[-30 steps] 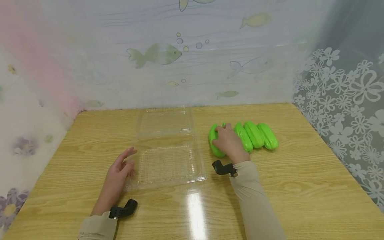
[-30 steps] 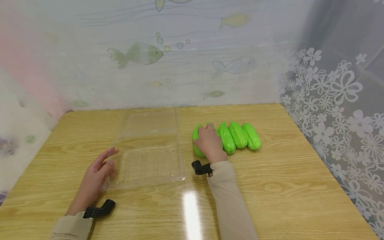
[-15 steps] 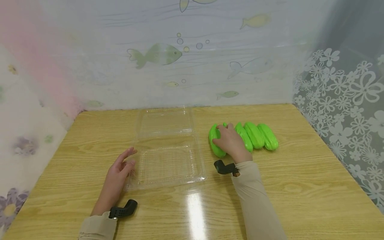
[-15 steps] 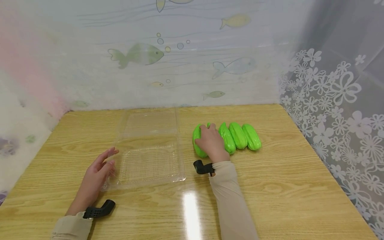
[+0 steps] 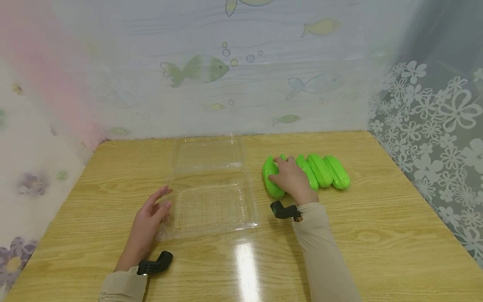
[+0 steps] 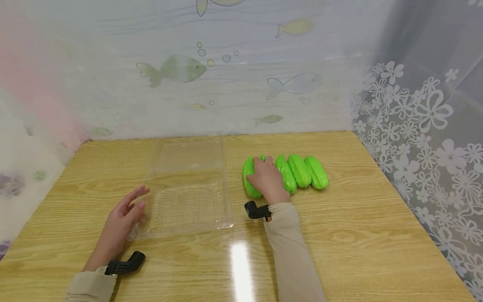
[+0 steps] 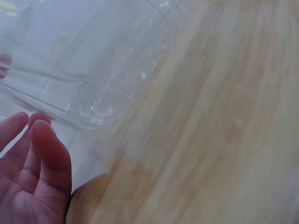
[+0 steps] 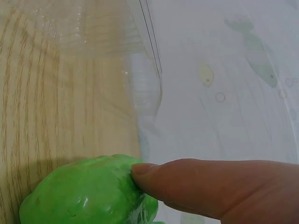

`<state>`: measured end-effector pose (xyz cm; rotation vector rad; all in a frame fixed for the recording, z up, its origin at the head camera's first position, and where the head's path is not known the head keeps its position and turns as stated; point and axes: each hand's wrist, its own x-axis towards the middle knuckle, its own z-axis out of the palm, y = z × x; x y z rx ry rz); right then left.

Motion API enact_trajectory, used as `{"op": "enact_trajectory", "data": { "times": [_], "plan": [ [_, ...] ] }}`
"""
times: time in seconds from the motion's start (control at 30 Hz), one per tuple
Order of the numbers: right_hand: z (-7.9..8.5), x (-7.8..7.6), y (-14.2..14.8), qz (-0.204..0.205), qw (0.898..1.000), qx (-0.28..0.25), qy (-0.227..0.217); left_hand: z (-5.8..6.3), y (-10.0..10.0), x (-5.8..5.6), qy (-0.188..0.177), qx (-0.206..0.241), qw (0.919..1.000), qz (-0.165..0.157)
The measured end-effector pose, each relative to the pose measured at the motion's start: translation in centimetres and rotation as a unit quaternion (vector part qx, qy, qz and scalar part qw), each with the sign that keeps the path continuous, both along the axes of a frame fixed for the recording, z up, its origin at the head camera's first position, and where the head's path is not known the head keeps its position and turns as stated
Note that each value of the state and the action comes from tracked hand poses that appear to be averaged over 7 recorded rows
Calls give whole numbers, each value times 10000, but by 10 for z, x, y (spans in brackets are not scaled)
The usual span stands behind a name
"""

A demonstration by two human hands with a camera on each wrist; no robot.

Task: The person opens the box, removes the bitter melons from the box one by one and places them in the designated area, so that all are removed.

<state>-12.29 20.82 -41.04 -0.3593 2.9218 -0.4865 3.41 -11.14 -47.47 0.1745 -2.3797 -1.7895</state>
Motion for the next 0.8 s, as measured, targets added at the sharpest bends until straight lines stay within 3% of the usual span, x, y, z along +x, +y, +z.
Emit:
{"op": "enact_trajectory", "data": {
  "times": [0.3, 0.5, 0.63, 0.8],
  "plan": [
    [0, -1, 2, -29, 9999, -80, -89, -12, -7, -2, 137, 271, 9995, -41],
    [4, -4, 10, -193, 9996, -200, 58, -24, -9, -9, 218, 265, 9994, -33],
    [4, -7, 13, -297, 9935, -1038, 356, -27, -12, -11, 231, 158, 9996, 69],
    [0, -11, 19, -295, 9731, -2167, 720, -26, -17, -7, 320, 362, 9988, 58]
  ]
}}
